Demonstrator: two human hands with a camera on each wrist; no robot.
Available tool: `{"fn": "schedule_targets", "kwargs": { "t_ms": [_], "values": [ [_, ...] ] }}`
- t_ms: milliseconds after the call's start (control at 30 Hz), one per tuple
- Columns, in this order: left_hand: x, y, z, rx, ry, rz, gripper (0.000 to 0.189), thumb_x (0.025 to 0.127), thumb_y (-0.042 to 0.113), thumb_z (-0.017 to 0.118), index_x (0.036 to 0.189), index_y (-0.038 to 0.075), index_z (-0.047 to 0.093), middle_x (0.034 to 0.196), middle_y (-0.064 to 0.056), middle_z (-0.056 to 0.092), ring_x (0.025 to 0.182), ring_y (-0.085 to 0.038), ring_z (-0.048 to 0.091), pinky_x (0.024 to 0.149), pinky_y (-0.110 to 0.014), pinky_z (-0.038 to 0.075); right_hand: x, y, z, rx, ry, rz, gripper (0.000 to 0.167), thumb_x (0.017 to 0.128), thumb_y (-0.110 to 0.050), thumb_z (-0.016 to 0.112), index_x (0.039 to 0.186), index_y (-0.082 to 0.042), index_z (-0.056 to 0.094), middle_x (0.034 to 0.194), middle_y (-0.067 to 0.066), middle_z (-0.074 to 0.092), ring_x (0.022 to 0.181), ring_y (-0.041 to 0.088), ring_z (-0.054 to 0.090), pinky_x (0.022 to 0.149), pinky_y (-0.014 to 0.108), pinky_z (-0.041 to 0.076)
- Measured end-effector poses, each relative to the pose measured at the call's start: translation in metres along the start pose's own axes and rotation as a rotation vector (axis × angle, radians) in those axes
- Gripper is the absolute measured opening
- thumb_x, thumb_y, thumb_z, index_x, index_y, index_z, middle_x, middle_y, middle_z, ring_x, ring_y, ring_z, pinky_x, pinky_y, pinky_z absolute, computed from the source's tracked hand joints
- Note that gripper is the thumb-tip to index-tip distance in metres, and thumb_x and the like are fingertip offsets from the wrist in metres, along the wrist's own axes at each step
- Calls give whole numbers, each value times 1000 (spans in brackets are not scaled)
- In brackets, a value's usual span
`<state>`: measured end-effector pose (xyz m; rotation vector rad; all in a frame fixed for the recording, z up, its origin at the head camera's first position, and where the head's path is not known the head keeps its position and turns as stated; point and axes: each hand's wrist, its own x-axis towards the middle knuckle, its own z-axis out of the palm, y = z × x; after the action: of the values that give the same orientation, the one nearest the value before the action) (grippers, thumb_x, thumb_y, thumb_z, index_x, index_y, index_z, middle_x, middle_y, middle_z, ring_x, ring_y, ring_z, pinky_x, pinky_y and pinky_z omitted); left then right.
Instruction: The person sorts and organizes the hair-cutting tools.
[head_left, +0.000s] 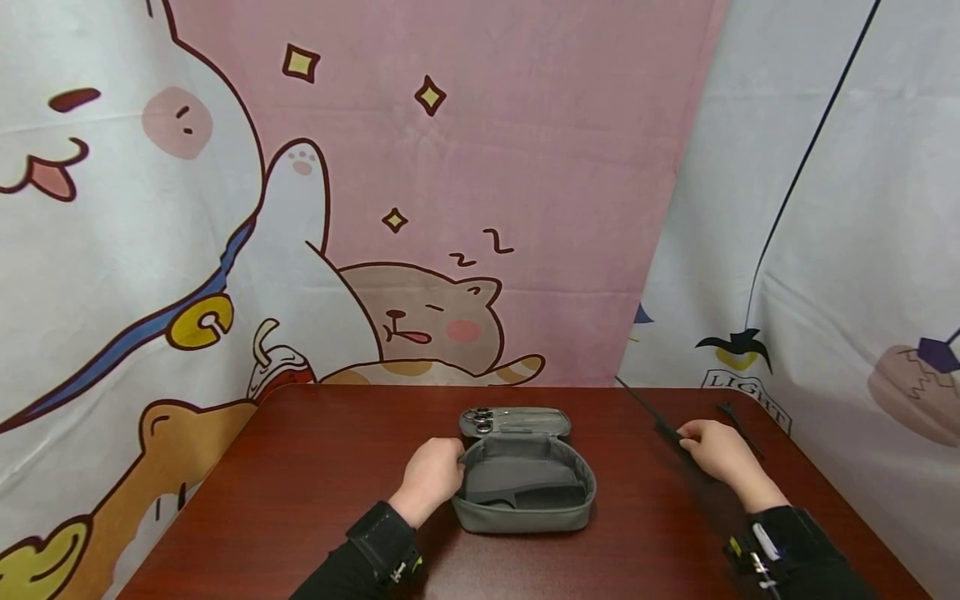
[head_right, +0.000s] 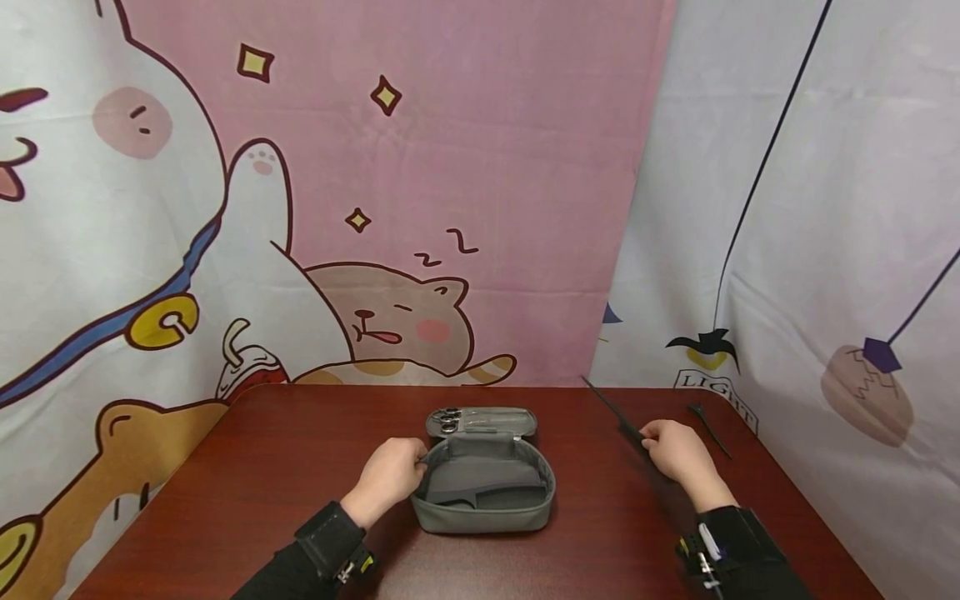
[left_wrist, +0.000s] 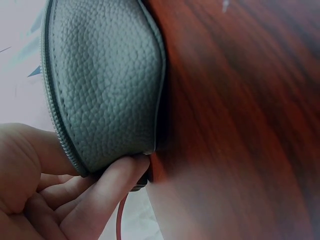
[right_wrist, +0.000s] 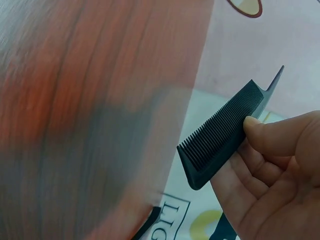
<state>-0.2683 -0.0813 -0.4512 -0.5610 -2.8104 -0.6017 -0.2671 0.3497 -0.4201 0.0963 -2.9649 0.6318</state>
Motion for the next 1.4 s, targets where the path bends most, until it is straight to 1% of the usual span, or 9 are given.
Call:
{"fn": "schedule_targets", "kwargs": {
  "t_ms": [267,367,467,567,667,867,1000,1167,1400],
  "values": [
    [0,-1,0,-7,11,5,15,82,2,75,73,11,67,64,4,56,56,-10,50,51,-28,42,1,-17,2,29,22,-63,12,93,-3,63,99,5,70,90,16,68,71,22,59,66,45,48],
    [-1,0,-2,-3,31,6,12,82,4,76,76,10,67,67,2,59,58,-12,54,52,-29,43,1,-23,4,51,15,-74,11,93,-3,63,98,3,70,89,13,68,70,19,57,64,43,47],
    [-1,3,-4,16,60,-6,8,83,8,77,85,8,69,73,-1,63,63,-17,59,54,-31,47,0,-29,6,81,3,-80,10,94,-3,63,98,2,71,87,9,67,68,17,55,62,39,46],
    [1,8,-8,43,91,-21,18,83,13,79,98,5,71,83,-5,67,72,-21,64,58,-34,51,-1,-34,7,104,-2,-92,9,94,-3,63,97,1,71,85,6,66,67,17,54,62,36,45],
    [4,13,-11,63,127,-16,32,84,19,80,110,5,70,95,-8,69,82,-24,66,66,-38,54,-3,-41,8,121,-7,-105,9,94,-2,63,95,-1,71,83,4,65,66,17,53,61,36,45],
    [5,24,-17,65,219,56,51,80,27,84,122,4,65,111,-13,67,98,-29,64,78,-44,54,-7,-55,9,154,-19,-125,9,94,-1,62,97,0,71,84,4,65,66,16,55,59,35,47],
    [5,29,-19,96,282,117,61,76,30,88,126,5,63,117,-12,65,106,-30,61,87,-45,50,-9,-63,10,164,-28,-132,9,94,-2,63,98,0,71,86,5,66,67,16,55,59,35,48],
    [5,34,-18,123,330,185,72,72,33,90,132,5,60,129,-14,61,119,-30,55,98,-48,44,-10,-72,13,166,-42,-145,10,93,-3,64,100,-1,71,91,6,67,70,16,57,61,36,49],
    [6,44,-20,168,386,256,84,68,35,92,139,7,55,143,-15,51,131,-33,47,104,-49,39,-14,-87,17,178,-62,-191,11,92,-3,66,101,-2,72,95,7,68,75,16,59,64,36,49]
  ]
}}
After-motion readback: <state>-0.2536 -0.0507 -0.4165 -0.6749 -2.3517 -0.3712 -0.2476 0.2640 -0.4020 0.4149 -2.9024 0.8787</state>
